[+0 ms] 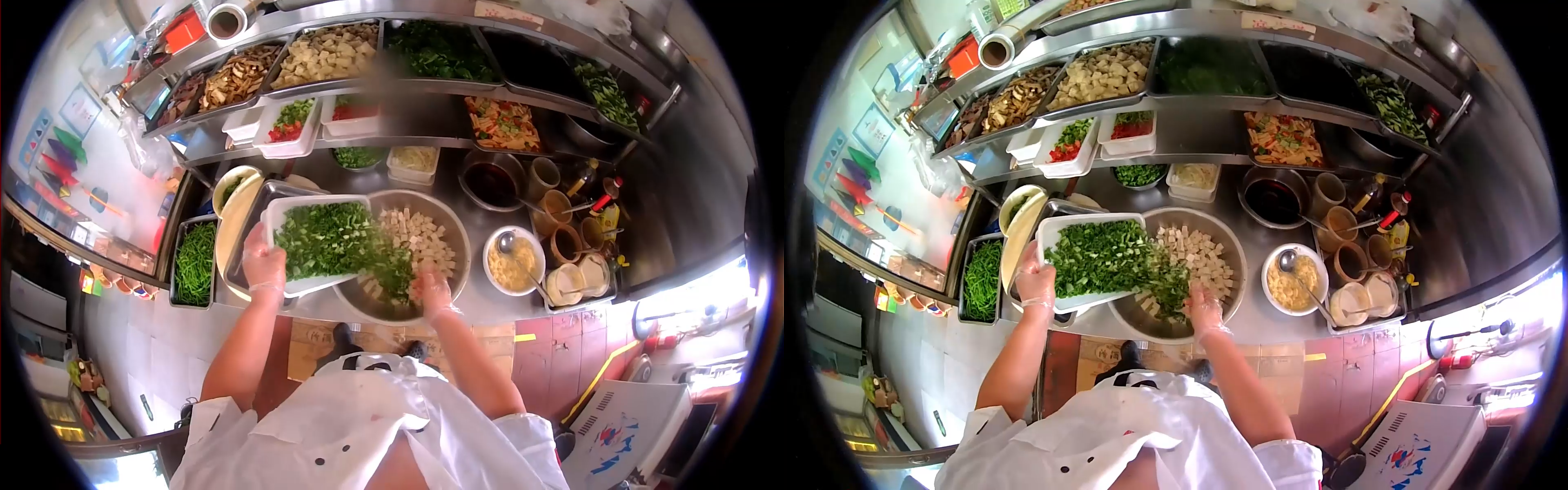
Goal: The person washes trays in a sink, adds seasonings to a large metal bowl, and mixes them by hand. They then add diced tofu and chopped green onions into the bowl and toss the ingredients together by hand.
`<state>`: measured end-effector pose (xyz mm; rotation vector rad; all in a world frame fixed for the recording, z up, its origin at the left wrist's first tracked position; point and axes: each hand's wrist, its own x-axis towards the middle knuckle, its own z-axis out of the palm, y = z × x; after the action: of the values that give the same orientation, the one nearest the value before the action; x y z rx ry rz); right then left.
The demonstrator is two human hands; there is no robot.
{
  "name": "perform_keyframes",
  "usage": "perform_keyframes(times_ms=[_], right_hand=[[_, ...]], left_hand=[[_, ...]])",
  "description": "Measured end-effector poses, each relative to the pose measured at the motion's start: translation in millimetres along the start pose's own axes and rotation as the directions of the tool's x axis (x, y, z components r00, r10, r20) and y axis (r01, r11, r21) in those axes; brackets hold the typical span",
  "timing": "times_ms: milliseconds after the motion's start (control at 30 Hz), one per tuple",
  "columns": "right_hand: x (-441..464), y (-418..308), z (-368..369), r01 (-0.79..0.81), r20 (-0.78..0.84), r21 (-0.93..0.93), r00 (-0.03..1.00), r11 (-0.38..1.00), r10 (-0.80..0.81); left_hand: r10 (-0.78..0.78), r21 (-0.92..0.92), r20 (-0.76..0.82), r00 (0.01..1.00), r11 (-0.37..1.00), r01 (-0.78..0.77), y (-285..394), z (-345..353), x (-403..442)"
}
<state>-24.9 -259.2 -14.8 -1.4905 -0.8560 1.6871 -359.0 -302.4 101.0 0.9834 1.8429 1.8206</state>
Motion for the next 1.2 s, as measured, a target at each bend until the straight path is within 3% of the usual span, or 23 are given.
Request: perform_keyframes(times_ms=[33, 233, 300, 333, 400, 467, 500, 533, 600, 700, 733, 800, 900, 933, 1000, 1100, 1200], right_hand=[[-5.5, -1.5, 2.2, 0.024, -0.017, 0.023, 1.000, 0.999, -0.024], [3.6, 2.0, 9.1, -0.034, -0.061, -0.105, 0.998, 0.994, 0.028], [1.1, -3.1, 11.7, -0.045, -0.076, -0.131, 0.996, 0.990, 0.035], [0.7, -5.9, 10.3, -0.058, -0.081, -0.147, 0.996, 0.987, 0.047], [-1.6, -9.8, 8.6, -0.085, -0.093, -0.169, 0.993, 0.982, 0.070], [1.0, -11.4, 9.1, -0.102, -0.105, -0.176, 0.991, 0.979, 0.084], [4.9, -7.3, 7.8, -0.090, -0.120, -0.161, 0.990, 0.983, 0.071], [10.9, 0.1, 5.6, -0.079, -0.135, -0.148, 0.989, 0.986, 0.059], [11.2, -2.5, 2.8, -0.081, -0.145, -0.132, 0.988, 0.988, 0.062], [12.8, -0.2, -3.5, -0.097, -0.161, -0.140, 0.984, 0.985, 0.074], [18.8, 8.9, -4.8, -0.082, -0.179, -0.165, 0.982, 0.983, 0.052], [24.4, 13.4, -4.8, -0.070, -0.189, -0.176, 0.981, 0.982, 0.036], [29.5, 20.9, -8.9, -0.083, -0.187, -0.141, 0.981, 0.987, 0.055], [31.0, 23.3, -12.0, -0.078, -0.188, -0.147, 0.981, 0.986, 0.049], [30.4, 12.2, -12.6, -0.078, -0.188, -0.122, 0.981, 0.989, 0.055], [19.7, 3.8, -15.1, -0.105, -0.198, -0.089, 0.977, 0.990, 0.085], [35.0, 13.1, -16.5, -0.084, -0.189, -0.164, 0.981, 0.983, 0.053]], left_hand=[[0.076, 0.100, 0.019, 0.997, 0.992, -0.077, 2.4, 3.0, -6.9], [0.217, 0.273, -0.041, 0.975, 0.941, -0.198, 17.1, 20.4, -17.3], [0.284, 0.183, -0.057, 0.957, 0.945, -0.270, 22.1, 25.8, -13.8], [0.059, -0.005, -0.129, 0.990, 0.998, -0.060, 24.5, 31.8, -15.0], [0.028, -0.038, -0.134, 0.991, 0.999, -0.034, 6.0, 29.2, -15.2], [0.247, 0.231, -0.074, 0.966, 0.947, -0.225, -2.8, 29.8, -19.5], [0.170, 0.237, -0.112, 0.979, 0.961, -0.139, 9.4, 33.7, -20.7], [0.119, 0.065, -0.149, 0.982, 0.992, -0.110, -0.2, 32.2, -13.9], [0.107, -0.031, -0.176, 0.979, 0.993, -0.114, 2.8, 36.5, -21.6], [0.136, 0.069, -0.150, 0.979, 0.989, -0.127, -1.0, 37.0, -25.7], [0.050, -0.010, -0.159, 0.986, 0.999, -0.052, -0.2, 34.8, -21.9], [0.118, 0.167, -0.150, 0.982, 0.982, -0.093, 5.5, 37.0, -28.8], [0.092, 0.028, -0.137, 0.986, 0.996, -0.089, 6.1, 35.3, -30.4], [-0.058, -0.141, -0.145, 0.988, 0.989, 0.037, 1.3, 30.1, -28.0], [0.235, 0.254, -0.135, 0.963, 0.947, -0.195, -13.4, 25.0, -32.1], [0.054, -0.060, -0.124, 0.991, 0.996, -0.062, -17.3, 20.5, -31.0], [0.219, 0.068, -0.156, 0.963, 0.975, -0.211, -14.7, 24.0, -41.1]])
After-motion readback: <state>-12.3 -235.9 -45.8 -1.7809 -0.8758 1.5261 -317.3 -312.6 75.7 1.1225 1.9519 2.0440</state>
